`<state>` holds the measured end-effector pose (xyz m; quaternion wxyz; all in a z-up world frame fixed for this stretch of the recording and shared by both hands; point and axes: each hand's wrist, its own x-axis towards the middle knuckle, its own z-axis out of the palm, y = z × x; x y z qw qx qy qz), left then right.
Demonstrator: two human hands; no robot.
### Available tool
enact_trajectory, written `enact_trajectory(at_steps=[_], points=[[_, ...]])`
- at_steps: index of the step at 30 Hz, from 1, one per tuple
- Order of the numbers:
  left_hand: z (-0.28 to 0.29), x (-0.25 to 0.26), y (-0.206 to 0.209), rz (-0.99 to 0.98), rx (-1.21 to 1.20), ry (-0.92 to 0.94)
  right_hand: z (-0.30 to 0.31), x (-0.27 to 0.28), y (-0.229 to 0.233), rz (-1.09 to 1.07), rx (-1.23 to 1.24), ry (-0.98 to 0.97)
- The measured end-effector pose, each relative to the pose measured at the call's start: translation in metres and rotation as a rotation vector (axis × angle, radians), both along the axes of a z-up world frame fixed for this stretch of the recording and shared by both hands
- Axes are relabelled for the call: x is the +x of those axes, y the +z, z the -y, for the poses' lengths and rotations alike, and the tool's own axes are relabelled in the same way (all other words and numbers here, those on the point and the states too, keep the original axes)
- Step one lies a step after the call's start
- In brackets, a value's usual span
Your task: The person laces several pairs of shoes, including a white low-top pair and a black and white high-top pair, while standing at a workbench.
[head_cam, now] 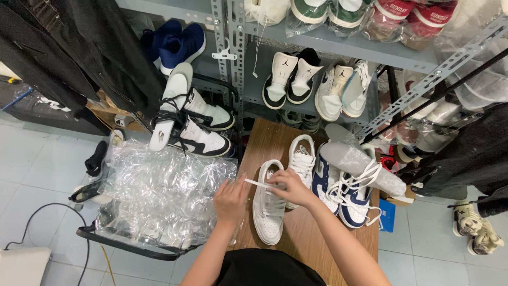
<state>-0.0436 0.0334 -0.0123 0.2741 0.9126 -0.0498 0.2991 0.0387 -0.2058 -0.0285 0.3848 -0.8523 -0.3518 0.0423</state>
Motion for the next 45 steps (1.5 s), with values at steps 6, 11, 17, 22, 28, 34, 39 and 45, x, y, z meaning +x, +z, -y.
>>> enact_trajectory(at_steps=[6,11,17,22,28,34,39,45], points=[[0.005,0.001,0.003,0.084,-0.094,0.016,-0.008,-0.012,0.016,-0.351,0.098,-0.053],[0.024,-0.005,-0.015,-0.128,-0.249,0.003,-0.008,-0.034,0.028,-0.548,0.145,-0.015],[0.038,0.000,-0.049,-0.342,-0.533,0.081,-0.015,-0.063,0.038,-0.384,0.030,0.083],[0.048,0.009,-0.070,-0.371,-0.996,0.023,-0.016,-0.067,0.039,-0.377,-0.021,0.035],[0.054,0.012,-0.099,-0.277,-1.019,0.046,-0.015,-0.065,0.033,-0.283,-0.048,-0.045],[0.064,0.013,-0.116,-0.341,-1.249,0.032,-0.013,-0.036,0.015,-0.087,-0.110,-0.294],[0.069,0.010,-0.115,-0.303,-1.178,0.066,-0.023,-0.005,-0.003,-0.077,-0.154,-0.257],[0.078,0.011,-0.128,-0.336,-1.241,0.119,-0.031,0.018,-0.011,-0.305,-0.298,-0.223]])
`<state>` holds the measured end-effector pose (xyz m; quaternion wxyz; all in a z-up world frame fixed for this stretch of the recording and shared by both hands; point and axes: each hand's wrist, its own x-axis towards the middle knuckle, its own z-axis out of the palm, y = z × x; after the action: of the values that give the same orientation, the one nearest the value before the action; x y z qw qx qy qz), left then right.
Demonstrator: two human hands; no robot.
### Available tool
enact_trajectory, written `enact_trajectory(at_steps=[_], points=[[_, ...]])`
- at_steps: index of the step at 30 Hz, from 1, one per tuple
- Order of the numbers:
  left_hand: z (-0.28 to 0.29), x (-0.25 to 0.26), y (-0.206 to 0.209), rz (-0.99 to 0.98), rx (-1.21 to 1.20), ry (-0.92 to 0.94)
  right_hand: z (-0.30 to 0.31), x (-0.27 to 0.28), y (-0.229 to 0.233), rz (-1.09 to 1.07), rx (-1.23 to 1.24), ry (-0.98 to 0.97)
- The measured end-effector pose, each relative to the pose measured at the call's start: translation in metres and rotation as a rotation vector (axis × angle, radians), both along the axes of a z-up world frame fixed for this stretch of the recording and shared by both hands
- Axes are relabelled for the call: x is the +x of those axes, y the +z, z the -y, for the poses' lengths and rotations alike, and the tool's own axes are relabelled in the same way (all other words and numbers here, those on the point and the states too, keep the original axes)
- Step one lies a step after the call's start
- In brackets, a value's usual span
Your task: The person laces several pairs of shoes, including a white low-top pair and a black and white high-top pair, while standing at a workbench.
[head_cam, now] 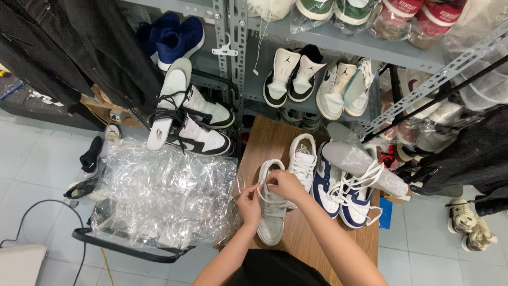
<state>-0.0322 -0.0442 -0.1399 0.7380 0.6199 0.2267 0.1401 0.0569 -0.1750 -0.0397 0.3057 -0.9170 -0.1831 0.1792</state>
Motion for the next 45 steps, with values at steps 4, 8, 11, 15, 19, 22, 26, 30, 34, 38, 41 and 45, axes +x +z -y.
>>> enact_trajectory(at_steps=[4,8,11,15,19,22,26,30,34,38,41,45], points=[[0.009,-0.004,-0.026,0.041,-0.112,0.015,-0.005,0.004,-0.012,0.070,-0.132,0.064],[0.011,0.004,-0.045,0.008,-0.336,0.000,-0.004,0.011,-0.023,0.034,-0.054,0.077],[0.010,0.002,-0.050,0.026,-0.403,-0.050,0.000,0.011,-0.032,-0.025,0.068,0.028],[0.009,0.002,-0.041,-0.020,-0.439,-0.066,0.000,0.002,-0.036,-0.059,0.173,-0.074],[0.007,0.004,-0.030,-0.129,-0.454,-0.108,0.004,-0.008,-0.034,-0.031,0.254,-0.063],[-0.001,0.011,-0.024,-0.147,-0.558,-0.142,0.002,-0.009,-0.030,-0.031,0.232,-0.082],[-0.006,0.014,-0.022,-0.119,-0.473,-0.209,0.001,-0.005,-0.024,-0.002,0.216,-0.031],[-0.001,0.017,-0.025,-0.047,-0.301,-0.228,0.005,-0.002,-0.021,0.144,0.090,0.084],[-0.002,0.017,-0.030,0.145,0.116,-0.220,0.010,-0.001,-0.028,0.125,0.220,0.076],[-0.008,0.014,-0.027,0.170,0.303,-0.269,0.018,0.004,-0.043,0.069,0.316,0.099],[-0.013,0.021,-0.021,0.243,0.363,-0.298,0.025,0.012,-0.052,-0.019,0.358,0.105],[-0.023,0.025,-0.016,0.302,0.468,-0.344,0.027,0.018,-0.059,-0.130,0.411,0.137]])
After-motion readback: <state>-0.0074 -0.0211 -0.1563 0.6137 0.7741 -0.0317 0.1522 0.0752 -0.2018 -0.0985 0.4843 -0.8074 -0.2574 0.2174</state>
